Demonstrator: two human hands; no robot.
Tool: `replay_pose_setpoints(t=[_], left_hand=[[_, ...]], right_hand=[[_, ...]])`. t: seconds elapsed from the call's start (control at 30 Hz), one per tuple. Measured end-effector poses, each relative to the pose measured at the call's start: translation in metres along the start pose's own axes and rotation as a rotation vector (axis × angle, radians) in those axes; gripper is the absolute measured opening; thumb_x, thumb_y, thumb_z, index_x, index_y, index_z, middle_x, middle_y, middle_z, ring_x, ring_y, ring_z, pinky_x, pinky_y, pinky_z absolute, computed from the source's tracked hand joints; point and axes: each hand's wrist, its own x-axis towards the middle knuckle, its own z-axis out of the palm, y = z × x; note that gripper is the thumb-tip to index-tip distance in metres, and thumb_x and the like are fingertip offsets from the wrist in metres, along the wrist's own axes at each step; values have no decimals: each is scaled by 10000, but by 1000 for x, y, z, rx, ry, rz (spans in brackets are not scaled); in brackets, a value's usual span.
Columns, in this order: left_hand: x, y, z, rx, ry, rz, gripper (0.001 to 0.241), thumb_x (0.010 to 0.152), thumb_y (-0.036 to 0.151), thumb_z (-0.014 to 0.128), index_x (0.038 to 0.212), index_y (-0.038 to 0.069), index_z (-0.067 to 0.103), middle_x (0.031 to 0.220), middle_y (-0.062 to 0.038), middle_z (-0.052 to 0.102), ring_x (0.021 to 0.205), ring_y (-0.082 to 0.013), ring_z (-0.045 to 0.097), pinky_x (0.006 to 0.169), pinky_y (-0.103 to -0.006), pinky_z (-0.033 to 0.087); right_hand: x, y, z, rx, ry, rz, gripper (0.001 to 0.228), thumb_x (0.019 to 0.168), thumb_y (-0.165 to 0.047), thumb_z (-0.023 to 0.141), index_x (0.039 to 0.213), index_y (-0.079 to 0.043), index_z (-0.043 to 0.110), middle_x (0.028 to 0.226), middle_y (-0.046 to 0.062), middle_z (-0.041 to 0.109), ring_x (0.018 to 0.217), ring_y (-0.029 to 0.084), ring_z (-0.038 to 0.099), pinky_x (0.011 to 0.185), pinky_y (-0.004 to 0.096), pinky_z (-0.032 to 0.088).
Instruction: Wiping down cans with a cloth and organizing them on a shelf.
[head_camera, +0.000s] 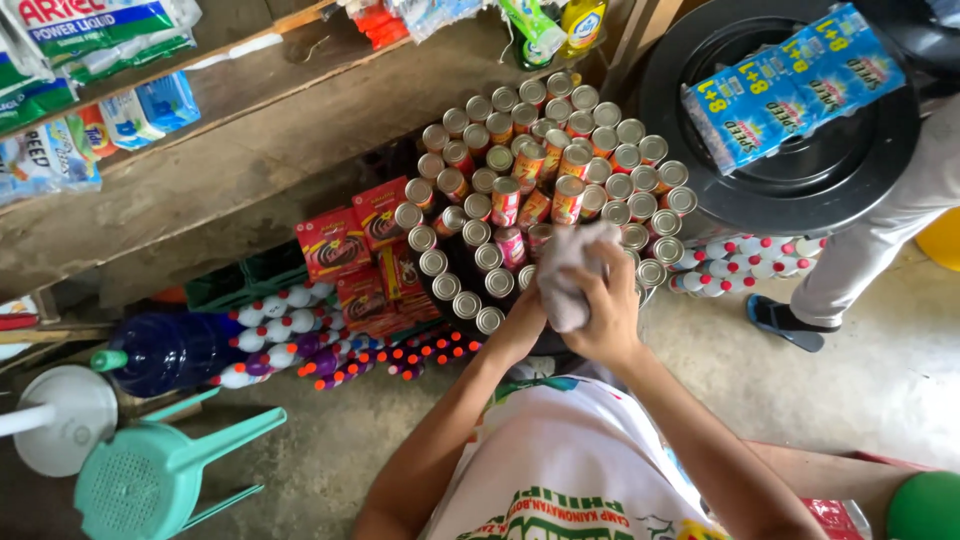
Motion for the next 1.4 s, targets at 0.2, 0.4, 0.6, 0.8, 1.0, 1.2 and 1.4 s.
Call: replay_pose_setpoints(t=[0.2, 0.4, 0.6, 0.8, 1.0, 1.2, 1.4], left_hand=[[14, 47, 3, -429, 19, 109, 553, 1053, 362, 520, 1537, 172, 332, 1477, -8, 472, 1377, -132, 457, 1183, -331, 349], [38, 17, 4, -664, 265, 288, 401, 1149, 429, 458, 1400, 124, 384, 1389, -79, 489, 1315, -185, 496, 1145, -403, 404], [45, 28, 14, -849, 339, 117, 398, 1024, 485, 411, 1318, 221, 360, 1336, -57, 536, 1202, -201, 577, 981, -384, 517], [64, 9, 13, -684, 274, 231, 499, 1085, 388, 478, 1487, 96, 435, 1426, -34, 562, 1296, -131, 561, 1101, -333, 474], [73, 7, -7, -770, 312, 254, 522, 1106, 480, 484, 1433, 73, 486, 1301, -87, 589, 1139, -179, 601, 964, -383, 495], [63, 34, 0, 767, 589, 638, 551, 1007, 351, 689, 1426, 93, 442, 1355, -107, 466, 1217, -284, 524, 1057, -420, 438], [65, 96, 31, -246, 366, 281, 587, 976, 346, 687, 1450, 122, 422, 1354, -72, 528, 1229, -230, 565, 1036, -389, 500]], right_hand=[[50, 7, 5, 318, -84, 296, 1099, 770, -263, 849, 1606, 2, 187, 1575, 251, 420, 1441, 365, 462, 1170, 437, 378], [42, 6, 17, 738, -205, 414, 925, 884, -225, 764, 1654, -31, 289, 1691, 220, 392, 1559, 295, 392, 1268, 385, 306], [42, 2, -5, 15, -223, -40, 895, 612, -183, 821, 1453, -93, 528, 1594, 294, 351, 1292, 477, 461, 1143, 490, 361], [93, 26, -3, 144, -186, -136, 873, 701, -194, 781, 1505, -55, 469, 1602, 275, 374, 1395, 484, 435, 1173, 498, 364], [61, 83, 56, 1081, -346, 597, 639, 959, -161, 649, 1537, 8, 436, 1486, 340, 466, 1357, 436, 529, 1142, 453, 415], [63, 23, 8, 298, -210, -149, 793, 840, -223, 706, 1550, -41, 401, 1646, 282, 318, 1543, 467, 302, 1267, 506, 255], [122, 9, -28, 164, -113, -350, 861, 781, -358, 807, 1521, -109, 443, 1632, 245, 307, 1507, 482, 323, 1261, 535, 270]])
